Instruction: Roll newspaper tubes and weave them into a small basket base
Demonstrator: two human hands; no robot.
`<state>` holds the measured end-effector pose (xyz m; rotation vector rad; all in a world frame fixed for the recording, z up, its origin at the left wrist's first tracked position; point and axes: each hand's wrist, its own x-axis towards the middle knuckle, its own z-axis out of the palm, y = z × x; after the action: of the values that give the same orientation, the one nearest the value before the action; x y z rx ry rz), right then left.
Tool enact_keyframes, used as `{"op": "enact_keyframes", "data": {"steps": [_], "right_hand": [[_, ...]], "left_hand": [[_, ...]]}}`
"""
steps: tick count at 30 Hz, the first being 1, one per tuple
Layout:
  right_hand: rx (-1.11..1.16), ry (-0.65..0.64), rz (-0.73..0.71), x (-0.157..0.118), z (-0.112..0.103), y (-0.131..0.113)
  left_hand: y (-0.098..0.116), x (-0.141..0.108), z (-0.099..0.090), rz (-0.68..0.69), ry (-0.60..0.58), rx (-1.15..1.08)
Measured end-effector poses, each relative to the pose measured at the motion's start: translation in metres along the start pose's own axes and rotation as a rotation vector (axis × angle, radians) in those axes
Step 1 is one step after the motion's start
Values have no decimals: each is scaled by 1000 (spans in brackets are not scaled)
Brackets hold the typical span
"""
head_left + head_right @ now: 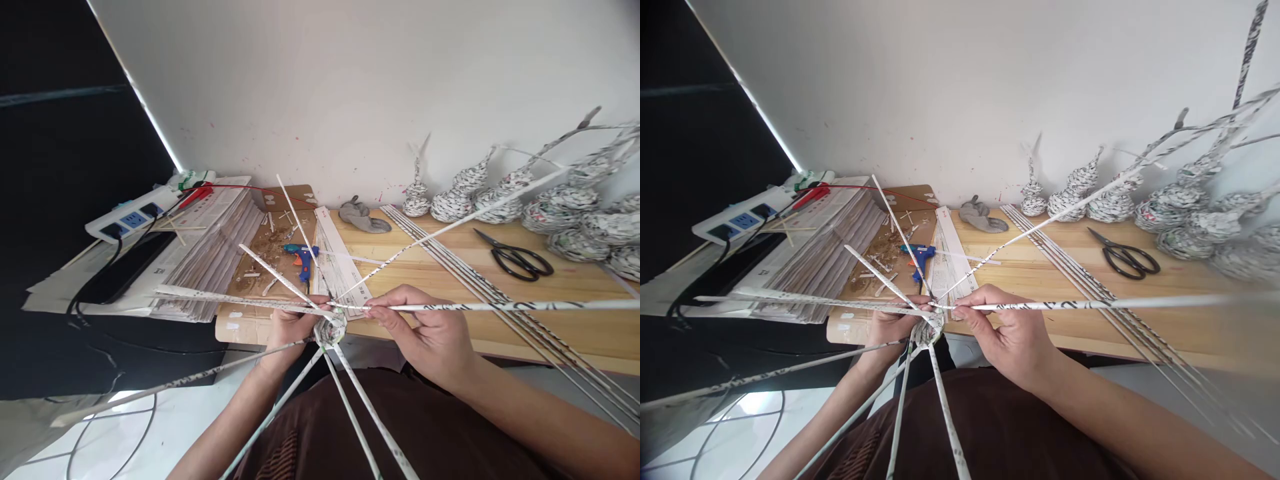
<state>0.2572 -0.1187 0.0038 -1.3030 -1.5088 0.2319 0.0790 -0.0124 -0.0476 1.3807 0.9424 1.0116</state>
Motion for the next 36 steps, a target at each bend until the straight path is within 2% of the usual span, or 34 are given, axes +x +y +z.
{"op": "enact_keyframes", "data": {"steps": [6, 16, 23, 29, 36], "right_hand": [[-27, 21, 26, 1, 2, 1], [49, -34, 123, 1, 8, 15], [40, -11, 118, 4, 6, 9], [37, -64, 122, -1, 13, 16], [66, -7, 132, -6, 20, 24]], "left_hand": [[-1, -1, 0, -25, 1, -11], [-6, -3, 1, -70, 16, -66], [-2, -5, 4, -56, 29, -31], [-9, -6, 3, -53, 26, 16], [-11, -5, 2, -31, 26, 17]]}}
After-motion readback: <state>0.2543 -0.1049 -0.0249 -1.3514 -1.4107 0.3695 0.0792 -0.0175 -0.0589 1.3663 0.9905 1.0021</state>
